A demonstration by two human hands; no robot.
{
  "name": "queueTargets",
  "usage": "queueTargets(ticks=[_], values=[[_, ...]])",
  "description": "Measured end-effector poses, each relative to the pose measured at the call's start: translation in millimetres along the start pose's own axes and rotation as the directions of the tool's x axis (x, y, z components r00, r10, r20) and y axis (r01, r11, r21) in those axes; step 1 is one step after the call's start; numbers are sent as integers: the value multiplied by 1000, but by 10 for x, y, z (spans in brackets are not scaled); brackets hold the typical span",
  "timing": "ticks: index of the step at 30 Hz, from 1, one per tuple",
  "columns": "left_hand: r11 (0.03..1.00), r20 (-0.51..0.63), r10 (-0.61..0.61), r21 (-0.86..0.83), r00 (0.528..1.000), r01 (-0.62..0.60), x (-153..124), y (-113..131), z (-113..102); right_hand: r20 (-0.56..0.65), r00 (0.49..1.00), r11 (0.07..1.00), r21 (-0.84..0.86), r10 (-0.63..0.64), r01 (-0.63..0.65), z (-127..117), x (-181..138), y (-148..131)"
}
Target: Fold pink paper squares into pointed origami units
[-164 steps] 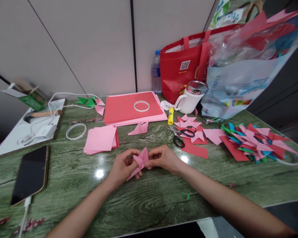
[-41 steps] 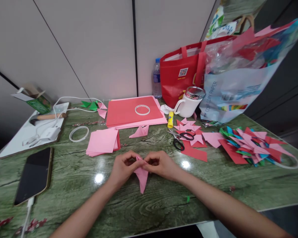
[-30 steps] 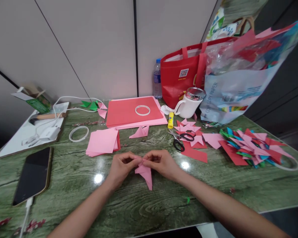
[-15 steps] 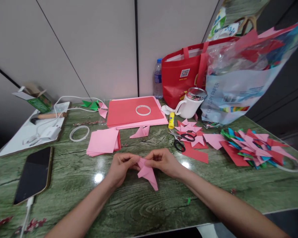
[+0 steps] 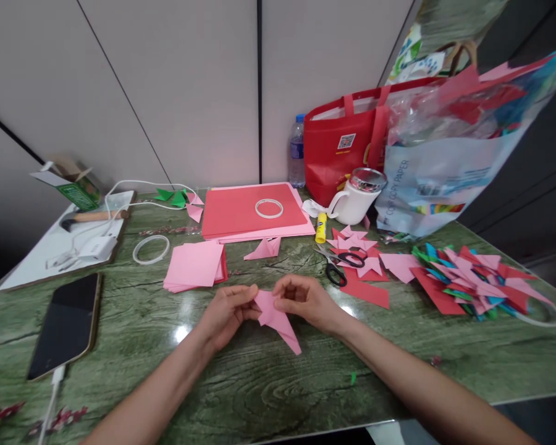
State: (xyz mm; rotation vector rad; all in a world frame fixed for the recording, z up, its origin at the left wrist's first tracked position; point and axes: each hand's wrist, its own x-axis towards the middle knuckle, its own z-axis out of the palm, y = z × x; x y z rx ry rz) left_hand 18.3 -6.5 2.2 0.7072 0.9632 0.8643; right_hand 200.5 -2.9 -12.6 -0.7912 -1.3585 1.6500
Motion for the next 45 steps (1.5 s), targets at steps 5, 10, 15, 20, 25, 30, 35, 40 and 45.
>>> queueTargets(ticks=[5,10,15,20,25,30,35,40,45], values=[[845,-62,311,476,948,-246,29,42,-90,42,998,993,-115,43,-38,17,4,12],[86,75,763,973,642,-216,3,205,-285,-381,923,997,-20,64,-78,-64,74,133],[-239,33,740,946,672,217,-41,395,-415,-596,803,996,68,-3,53,-194,165,186],[-183,-76,592,957,802,226,16,390,-485,-546,836,989,84,-58,124,-212,202,194],[-135,-127,536,963,835,233,10,412,-513,-530,846,997,-3,-62,71,-215,191,221],[-118,-134,501,968,855,221,-8,458,-567,-546,833,995,-94,-85,40,-258,176,268],[-90,-149,475,972,867,217,-26,489,-554,-505,833,944,-324,-224,58,-284,177,330],[-169,-120,439,962,890,214,-42,528,-468,-235,871,700,-696,-433,160,-230,137,319],[-230,-131,499,933,857,276,-36,485,-435,-31,916,453,-876,-400,168,-138,88,323]])
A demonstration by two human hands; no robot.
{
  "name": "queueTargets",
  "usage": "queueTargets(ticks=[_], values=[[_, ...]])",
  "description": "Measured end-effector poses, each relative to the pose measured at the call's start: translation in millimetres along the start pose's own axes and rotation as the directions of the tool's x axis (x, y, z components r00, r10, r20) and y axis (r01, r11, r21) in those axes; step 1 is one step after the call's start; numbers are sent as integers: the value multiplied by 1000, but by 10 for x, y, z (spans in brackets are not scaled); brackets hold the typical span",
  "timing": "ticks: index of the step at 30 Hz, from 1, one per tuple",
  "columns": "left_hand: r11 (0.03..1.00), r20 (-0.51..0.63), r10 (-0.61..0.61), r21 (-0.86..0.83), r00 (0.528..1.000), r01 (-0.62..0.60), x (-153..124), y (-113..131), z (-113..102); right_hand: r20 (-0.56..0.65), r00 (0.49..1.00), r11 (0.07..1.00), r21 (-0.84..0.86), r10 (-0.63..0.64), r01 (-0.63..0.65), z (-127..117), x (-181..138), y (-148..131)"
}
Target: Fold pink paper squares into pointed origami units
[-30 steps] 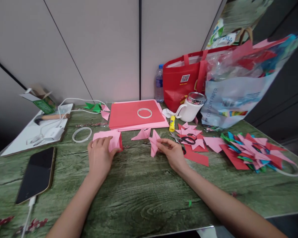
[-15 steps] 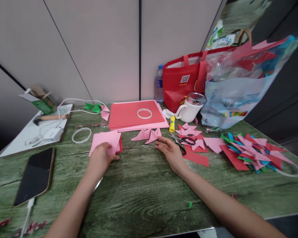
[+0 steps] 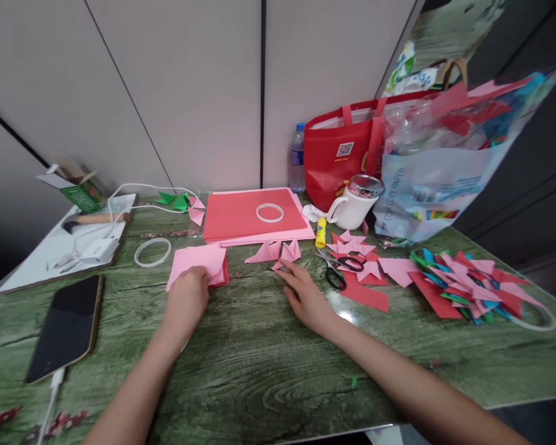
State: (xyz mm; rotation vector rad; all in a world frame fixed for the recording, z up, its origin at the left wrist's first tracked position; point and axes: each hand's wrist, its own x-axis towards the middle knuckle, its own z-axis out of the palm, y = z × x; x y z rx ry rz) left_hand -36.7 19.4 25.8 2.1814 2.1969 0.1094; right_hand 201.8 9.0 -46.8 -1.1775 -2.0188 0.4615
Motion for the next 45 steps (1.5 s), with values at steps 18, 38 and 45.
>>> queueTargets(ticks=[18,38,45], values=[[996,-44,-63,-63,997,60,-23,-2,47,419,893,803,-583,165,125,22,421,-220],[998,-79,-52,-44,996,48,-12,-16,62,388,881,754,-655,272,55,29,512,-281],[1000,-72,10,19,997,-9,-1,-20,34,337,930,825,-561,146,74,-89,394,-297]])
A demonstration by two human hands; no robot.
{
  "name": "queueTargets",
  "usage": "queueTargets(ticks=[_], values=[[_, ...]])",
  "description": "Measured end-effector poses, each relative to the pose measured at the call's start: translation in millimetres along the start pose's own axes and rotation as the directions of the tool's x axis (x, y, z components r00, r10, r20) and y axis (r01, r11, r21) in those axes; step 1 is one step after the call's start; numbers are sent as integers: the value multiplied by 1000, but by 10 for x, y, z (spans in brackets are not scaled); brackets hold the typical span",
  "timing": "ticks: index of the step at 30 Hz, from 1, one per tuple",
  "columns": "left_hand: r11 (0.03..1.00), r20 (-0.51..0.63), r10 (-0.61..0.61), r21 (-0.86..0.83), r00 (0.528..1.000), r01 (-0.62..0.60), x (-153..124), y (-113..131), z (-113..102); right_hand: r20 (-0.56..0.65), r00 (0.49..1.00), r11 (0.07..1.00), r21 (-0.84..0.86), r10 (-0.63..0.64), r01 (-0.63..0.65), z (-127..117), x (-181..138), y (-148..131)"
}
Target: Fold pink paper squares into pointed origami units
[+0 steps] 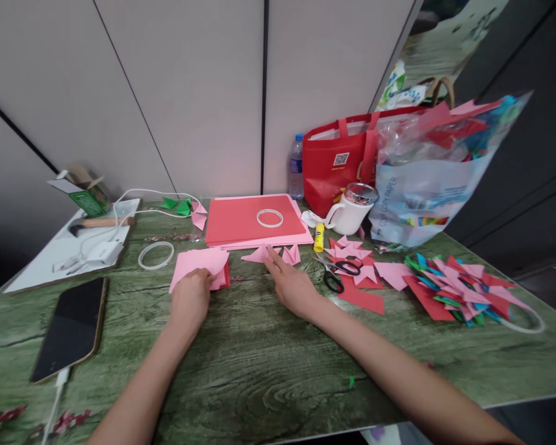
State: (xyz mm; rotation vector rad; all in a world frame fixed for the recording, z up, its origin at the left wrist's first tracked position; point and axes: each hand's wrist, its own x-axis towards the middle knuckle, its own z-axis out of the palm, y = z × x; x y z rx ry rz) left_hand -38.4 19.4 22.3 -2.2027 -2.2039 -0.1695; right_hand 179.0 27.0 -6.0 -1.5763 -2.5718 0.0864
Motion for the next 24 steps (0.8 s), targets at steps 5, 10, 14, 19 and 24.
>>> queueTargets(ticks=[5,10,14,19,24], values=[[1000,-14,2,15,1000,-2,-16,8,11,-176,984,949,309,-14,68,17,-199,-18],[998,-403,-8,-53,915,-14,-89,21,35,-102,993,538,842,66,50,70,-307,-91],[901,-696,225,-118,681,-418,-169,68,73,82,992,-91,993,92,-73,56,-295,-141],[594,-645,624,26,441,-804,-304,167,154,116,986,-472,881,120,-46,-33,-291,-135],[582,-589,594,-154,547,-798,-313,222,241,126,942,-377,926,310,1,-9,-297,-64]])
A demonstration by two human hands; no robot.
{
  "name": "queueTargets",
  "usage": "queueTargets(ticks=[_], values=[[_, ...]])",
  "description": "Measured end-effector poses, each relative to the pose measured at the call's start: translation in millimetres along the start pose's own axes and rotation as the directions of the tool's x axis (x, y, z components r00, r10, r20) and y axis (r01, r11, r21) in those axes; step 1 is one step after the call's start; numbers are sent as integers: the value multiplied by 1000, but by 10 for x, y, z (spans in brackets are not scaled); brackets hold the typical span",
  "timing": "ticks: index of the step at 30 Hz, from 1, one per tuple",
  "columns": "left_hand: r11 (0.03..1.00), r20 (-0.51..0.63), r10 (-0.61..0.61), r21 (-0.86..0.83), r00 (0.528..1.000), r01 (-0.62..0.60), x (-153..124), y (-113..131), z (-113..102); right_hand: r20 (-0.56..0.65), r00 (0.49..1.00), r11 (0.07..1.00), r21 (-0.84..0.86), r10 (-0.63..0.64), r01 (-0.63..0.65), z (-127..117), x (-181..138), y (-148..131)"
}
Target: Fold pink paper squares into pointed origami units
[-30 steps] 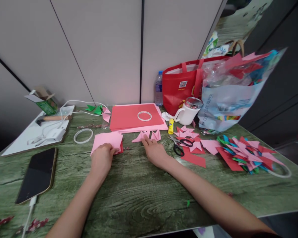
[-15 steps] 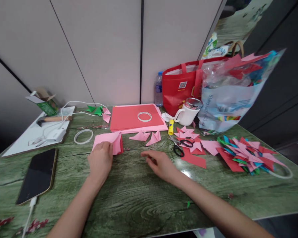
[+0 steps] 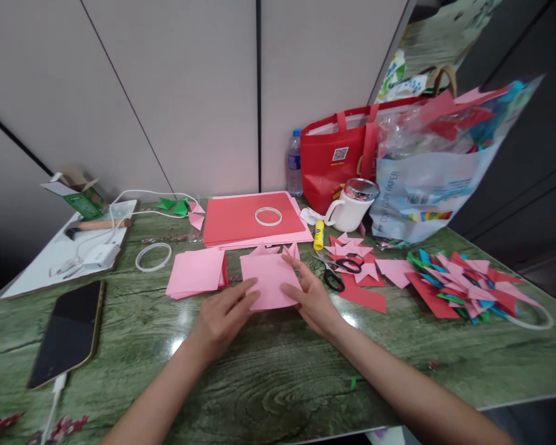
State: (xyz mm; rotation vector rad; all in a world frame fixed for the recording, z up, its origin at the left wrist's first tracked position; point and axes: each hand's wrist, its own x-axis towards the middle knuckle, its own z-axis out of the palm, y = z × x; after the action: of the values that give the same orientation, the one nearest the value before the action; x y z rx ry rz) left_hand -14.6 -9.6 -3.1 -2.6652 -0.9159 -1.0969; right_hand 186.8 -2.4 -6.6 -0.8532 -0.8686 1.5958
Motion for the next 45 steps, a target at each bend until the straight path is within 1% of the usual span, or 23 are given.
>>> queueTargets(ticks=[1,3,4,6,8,9,10,11,13,15,18,20,22,25,28,30,34,36,38,39,41,43,45], values=[[995,-9,-82,-52,997,81,8,-13,20,-10,1000,1000,-21,-17,16,-22,8,12],[948,-4,-250,-204,968,244,31,-43,58,-15,999,997,-57,-46,45,-62,22,42],[902,14,-327,-295,945,316,45,-55,76,-14,998,995,-79,-58,57,-78,27,57],[767,75,-449,-478,890,427,71,-64,103,-16,996,988,-130,-86,84,-101,30,84],[611,156,-512,-624,845,486,97,-50,115,-8,995,978,-180,-104,101,-109,25,101],[546,191,-521,-676,832,496,112,-37,114,3,994,974,-203,-105,104,-109,20,105],[498,218,-520,-708,826,500,127,-21,108,17,995,969,-223,-102,103,-106,14,103],[472,238,-516,-722,823,505,142,-5,99,31,995,964,-245,-95,100,-101,8,97],[459,256,-522,-719,814,521,169,19,73,59,994,950,-295,-88,102,-85,-8,70],[461,249,-562,-697,789,549,188,23,44,105,992,945,-310,-72,102,-63,-26,29],[443,210,-656,-671,725,594,198,-4,11,223,975,978,-202,2,44,-30,-54,-29],[419,197,-690,-676,697,606,197,-23,-1,255,967,987,-160,14,28,-16,-60,-49],[404,212,-682,-689,700,602,196,-24,-8,197,979,977,-195,-51,90,-16,-51,-47],[401,255,-631,-702,733,589,204,5,-10,85,980,948,-251,-178,194,-40,-18,-15],[398,258,-626,-706,736,585,209,40,0,44,970,932,-271,-239,242,-71,5,26],[404,234,-662,-690,713,601,207,53,13,18,972,928,-292,-236,231,-78,4,45],[445,136,-751,-619,646,648,201,68,36,-10,989,955,-261,-150,142,-45,-18,39],[465,109,-771,-578,628,671,202,79,42,4,989,967,-211,-145,143,-20,-29,18],[463,118,-776,-561,620,686,203,94,48,28,988,971,-185,-150,153,-8,-37,1],[446,132,-781,-566,611,693,204,102,52,36,989,969,-197,-145,150,-9,-39,-2],[385,165,-795,-607,584,695,207,116,62,23,990,949,-283,-139,140,-26,-36,9],[288,223,-801,-670,556,684,212,123,72,-12,989,911,-391,-150,133,-52,-26,38],[182,312,-779,-718,544,672,217,117,80,-44,985,882,-453,-166,128,-76,-12,70]])
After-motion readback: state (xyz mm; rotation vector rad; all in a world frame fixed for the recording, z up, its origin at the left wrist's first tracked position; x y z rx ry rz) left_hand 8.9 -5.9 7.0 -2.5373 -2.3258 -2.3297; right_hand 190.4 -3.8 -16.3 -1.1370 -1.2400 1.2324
